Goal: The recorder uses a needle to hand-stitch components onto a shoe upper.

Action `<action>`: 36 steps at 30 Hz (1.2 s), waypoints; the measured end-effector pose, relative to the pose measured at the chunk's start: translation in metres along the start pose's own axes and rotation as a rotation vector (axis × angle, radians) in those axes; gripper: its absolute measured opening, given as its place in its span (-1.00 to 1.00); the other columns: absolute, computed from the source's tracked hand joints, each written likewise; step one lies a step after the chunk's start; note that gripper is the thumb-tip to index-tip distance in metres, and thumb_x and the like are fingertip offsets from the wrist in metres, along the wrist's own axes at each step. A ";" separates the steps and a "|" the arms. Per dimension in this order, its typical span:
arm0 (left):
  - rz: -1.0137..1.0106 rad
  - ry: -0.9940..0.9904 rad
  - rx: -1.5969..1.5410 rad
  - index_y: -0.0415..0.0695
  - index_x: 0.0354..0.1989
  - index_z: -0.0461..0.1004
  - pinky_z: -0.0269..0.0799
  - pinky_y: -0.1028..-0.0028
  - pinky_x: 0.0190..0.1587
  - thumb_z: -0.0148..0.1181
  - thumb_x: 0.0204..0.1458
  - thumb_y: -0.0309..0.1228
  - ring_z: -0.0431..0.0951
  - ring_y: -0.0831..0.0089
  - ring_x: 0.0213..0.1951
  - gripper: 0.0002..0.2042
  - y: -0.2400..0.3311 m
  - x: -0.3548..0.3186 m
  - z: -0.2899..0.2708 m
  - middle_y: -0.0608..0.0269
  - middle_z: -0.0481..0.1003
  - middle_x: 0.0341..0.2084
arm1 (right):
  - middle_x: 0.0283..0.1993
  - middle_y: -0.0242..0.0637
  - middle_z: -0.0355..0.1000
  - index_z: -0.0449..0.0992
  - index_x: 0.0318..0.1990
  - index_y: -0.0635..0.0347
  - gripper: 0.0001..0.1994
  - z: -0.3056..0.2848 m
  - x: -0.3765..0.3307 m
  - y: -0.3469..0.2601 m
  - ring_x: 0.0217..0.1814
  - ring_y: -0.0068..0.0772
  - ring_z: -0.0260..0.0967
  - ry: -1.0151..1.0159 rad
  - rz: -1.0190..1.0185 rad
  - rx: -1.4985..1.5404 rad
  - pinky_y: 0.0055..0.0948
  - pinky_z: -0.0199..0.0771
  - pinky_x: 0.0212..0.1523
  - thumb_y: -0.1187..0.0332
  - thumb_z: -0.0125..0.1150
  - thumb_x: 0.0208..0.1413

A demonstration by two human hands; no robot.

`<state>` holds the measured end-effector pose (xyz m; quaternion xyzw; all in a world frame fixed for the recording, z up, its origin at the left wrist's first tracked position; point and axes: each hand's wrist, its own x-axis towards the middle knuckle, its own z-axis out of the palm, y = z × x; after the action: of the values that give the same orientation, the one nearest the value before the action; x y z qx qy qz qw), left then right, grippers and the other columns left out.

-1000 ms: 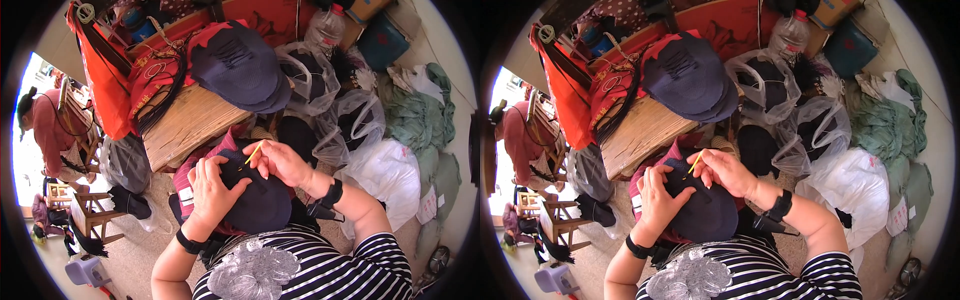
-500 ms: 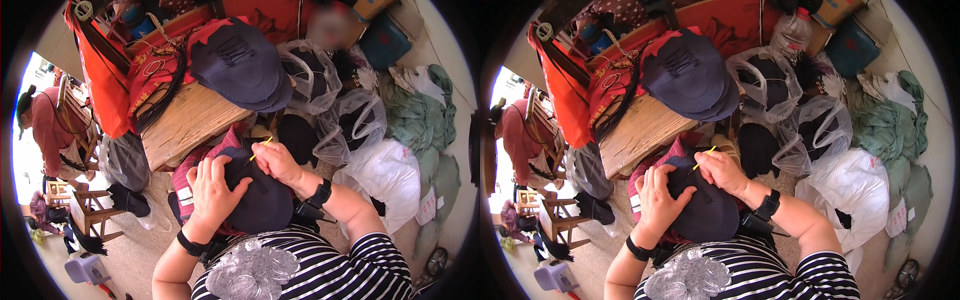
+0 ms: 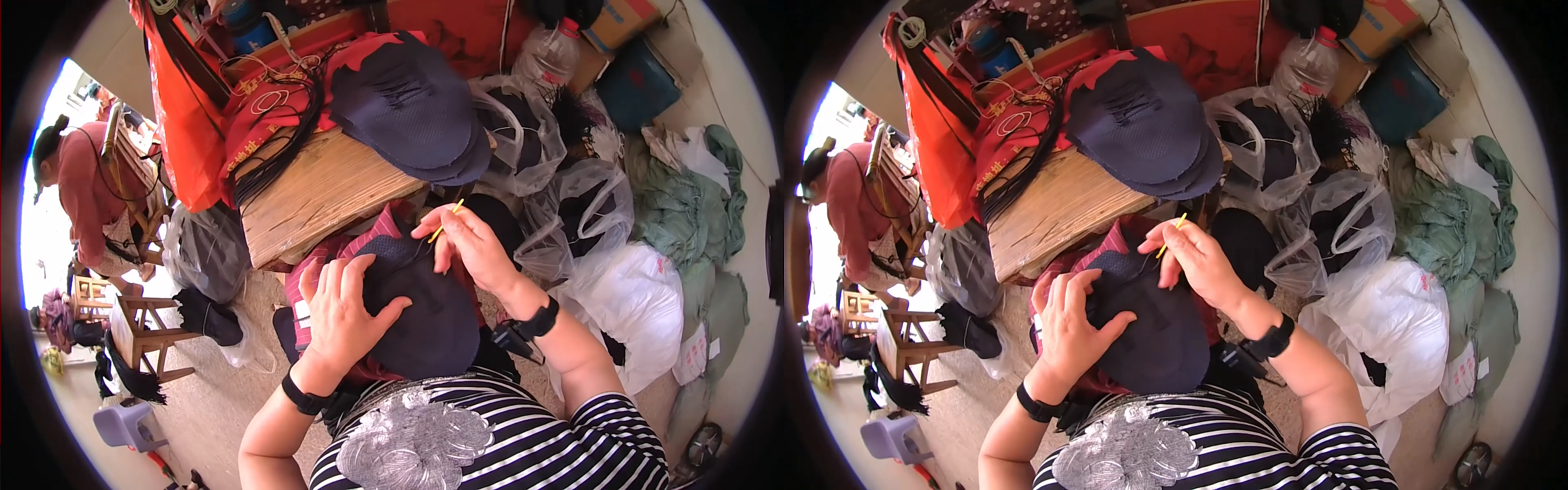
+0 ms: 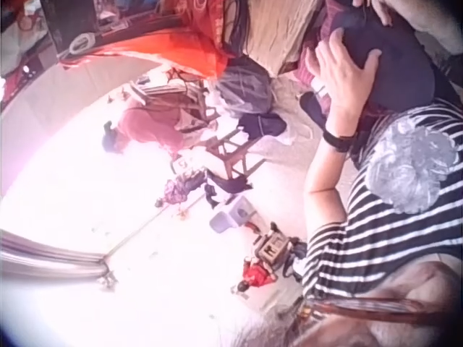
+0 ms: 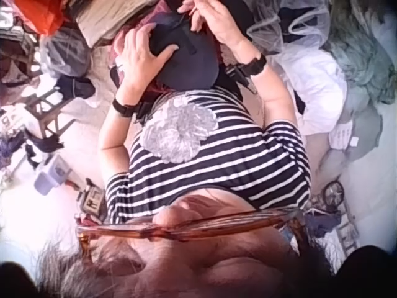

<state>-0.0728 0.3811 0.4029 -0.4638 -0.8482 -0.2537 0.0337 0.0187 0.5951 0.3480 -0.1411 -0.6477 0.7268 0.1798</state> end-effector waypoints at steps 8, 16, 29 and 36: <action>-0.140 -0.033 -0.063 -0.08 0.09 0.43 0.07 0.05 0.33 0.61 -0.26 -0.09 0.51 0.31 -0.06 -0.29 -0.003 -0.013 0.004 0.30 0.47 -0.20 | 0.09 -0.18 0.47 0.44 0.18 0.31 -0.71 0.002 -0.017 -0.004 -0.02 -0.41 0.55 -0.211 0.252 0.312 -0.46 0.56 0.01 0.36 -0.10 0.50; -0.070 -0.018 -0.015 -0.07 0.13 0.43 0.01 0.02 0.37 0.59 -0.25 -0.05 0.47 0.27 0.05 -0.26 -0.002 -0.012 0.006 0.25 0.47 -0.10 | -0.14 -0.24 0.61 0.48 0.23 0.31 -0.65 -0.003 -0.016 0.002 -0.46 -0.69 0.47 -0.039 0.270 0.277 -0.66 0.48 -0.43 0.27 0.02 0.47; -0.108 -0.019 0.042 -0.11 0.25 0.37 -0.07 -0.06 0.39 0.59 -0.28 0.00 0.43 0.22 0.21 -0.13 0.002 -0.013 0.005 0.21 0.43 0.15 | -0.45 -0.34 0.41 0.57 0.02 0.20 -0.82 -0.148 -0.003 0.003 -0.43 -0.51 0.35 0.427 -0.239 -0.950 -0.47 0.41 -0.34 0.42 0.07 0.39; -0.099 0.005 0.037 -0.12 0.23 0.39 -0.06 -0.04 0.40 0.59 -0.30 0.01 0.46 0.25 0.19 -0.13 0.000 -0.013 0.006 0.23 0.46 0.14 | -0.05 -0.14 0.62 0.55 0.03 0.06 -0.81 -0.241 -0.027 0.009 -0.06 0.05 0.58 0.630 -0.110 -1.374 -0.14 0.56 -0.12 0.34 0.07 0.37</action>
<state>-0.0644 0.3734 0.3937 -0.4201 -0.8745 -0.2404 0.0319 0.1474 0.7970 0.3095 -0.3898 -0.8790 0.0749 0.2641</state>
